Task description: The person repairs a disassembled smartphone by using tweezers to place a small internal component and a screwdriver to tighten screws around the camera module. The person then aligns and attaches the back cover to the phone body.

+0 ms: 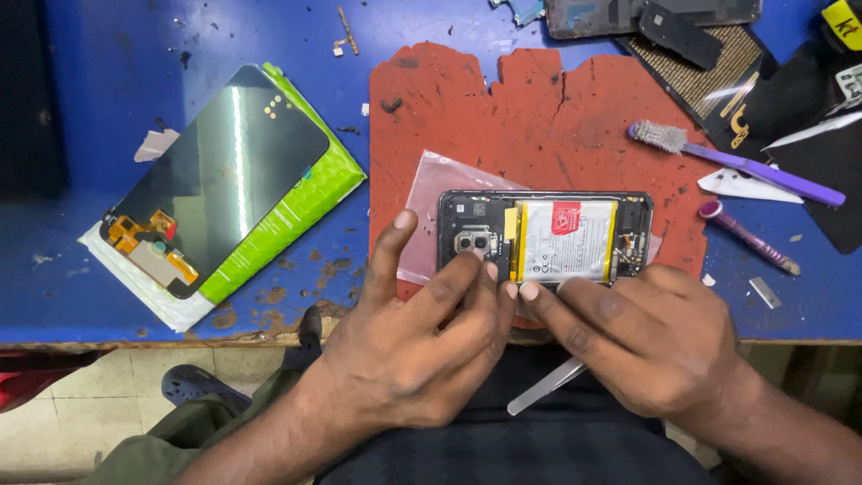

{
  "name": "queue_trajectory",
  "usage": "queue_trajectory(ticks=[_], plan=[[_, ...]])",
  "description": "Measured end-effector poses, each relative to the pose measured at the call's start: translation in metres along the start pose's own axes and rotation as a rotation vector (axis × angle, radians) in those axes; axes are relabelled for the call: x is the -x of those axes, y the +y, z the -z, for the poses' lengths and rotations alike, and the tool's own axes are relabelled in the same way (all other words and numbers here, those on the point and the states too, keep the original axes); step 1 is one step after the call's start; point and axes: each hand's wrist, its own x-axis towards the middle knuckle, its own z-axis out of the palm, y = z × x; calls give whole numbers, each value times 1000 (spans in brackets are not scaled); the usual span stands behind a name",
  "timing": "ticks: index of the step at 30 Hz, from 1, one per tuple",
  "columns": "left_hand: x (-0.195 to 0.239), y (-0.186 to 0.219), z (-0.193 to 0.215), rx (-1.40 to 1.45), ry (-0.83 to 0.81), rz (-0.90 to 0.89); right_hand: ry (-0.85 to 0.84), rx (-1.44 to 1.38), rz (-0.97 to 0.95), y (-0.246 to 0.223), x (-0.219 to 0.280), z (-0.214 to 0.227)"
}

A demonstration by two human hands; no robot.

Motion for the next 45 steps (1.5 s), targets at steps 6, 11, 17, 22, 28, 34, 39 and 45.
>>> queue_trajectory(ticks=[6,11,17,22,28,34,39,45], plan=[[-3,1,1,-9,23,14,90,-88,-86,-1,5,1],[-4,0,3,77,64,77,201,-32,-335,-3,24,1],[-5,1,5,105,38,102,208,-22,-410,-4,40,-5],[-5,2,3,74,8,88,251,-91,-462,-3,41,2],[-7,3,1,-57,-17,52,260,-103,-816,7,32,15],[-12,5,-3,-109,-21,32,284,-60,-778,22,31,27],[-13,7,-4,-115,-42,36,251,109,-731,14,31,16],[-12,8,-2,-89,-55,48,215,268,-579,21,41,14]])
